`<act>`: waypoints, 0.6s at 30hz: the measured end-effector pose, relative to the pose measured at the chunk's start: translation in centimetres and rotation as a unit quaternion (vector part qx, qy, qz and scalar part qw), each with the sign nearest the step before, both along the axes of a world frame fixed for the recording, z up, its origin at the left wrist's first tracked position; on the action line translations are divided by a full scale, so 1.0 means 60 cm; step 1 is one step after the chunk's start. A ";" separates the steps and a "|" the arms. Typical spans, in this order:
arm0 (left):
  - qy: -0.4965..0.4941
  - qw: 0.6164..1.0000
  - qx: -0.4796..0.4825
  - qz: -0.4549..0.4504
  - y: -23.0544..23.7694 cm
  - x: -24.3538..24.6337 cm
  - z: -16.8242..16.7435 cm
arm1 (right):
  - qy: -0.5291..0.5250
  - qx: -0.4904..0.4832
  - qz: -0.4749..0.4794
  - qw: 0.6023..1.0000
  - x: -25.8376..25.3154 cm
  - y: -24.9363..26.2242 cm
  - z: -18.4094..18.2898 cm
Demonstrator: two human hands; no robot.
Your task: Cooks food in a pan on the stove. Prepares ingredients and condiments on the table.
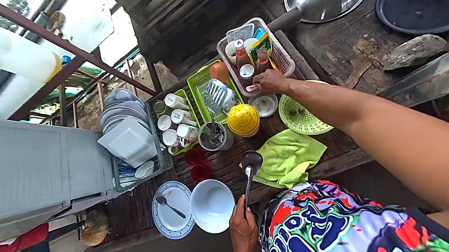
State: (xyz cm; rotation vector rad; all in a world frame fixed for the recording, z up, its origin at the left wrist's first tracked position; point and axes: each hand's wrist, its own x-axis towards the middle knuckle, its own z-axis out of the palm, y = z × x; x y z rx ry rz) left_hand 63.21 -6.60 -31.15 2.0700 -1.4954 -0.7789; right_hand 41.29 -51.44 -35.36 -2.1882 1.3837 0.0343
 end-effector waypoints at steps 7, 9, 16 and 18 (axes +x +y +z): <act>-0.011 0.999 -0.021 -0.021 -0.012 0.002 0.007 | -0.226 -0.127 -0.029 0.965 -0.021 0.052 0.065; -0.021 0.999 -0.028 -0.040 -0.023 0.000 0.014 | -0.320 -0.080 -0.080 0.941 -0.042 0.089 0.093; -0.064 0.988 -0.067 -0.124 -0.090 -0.006 0.061 | -0.629 0.138 -0.305 0.702 -0.112 0.219 0.091; -0.069 0.984 -0.073 -0.149 -0.108 -0.007 0.069 | -0.652 0.167 -0.322 0.666 -0.129 0.252 0.087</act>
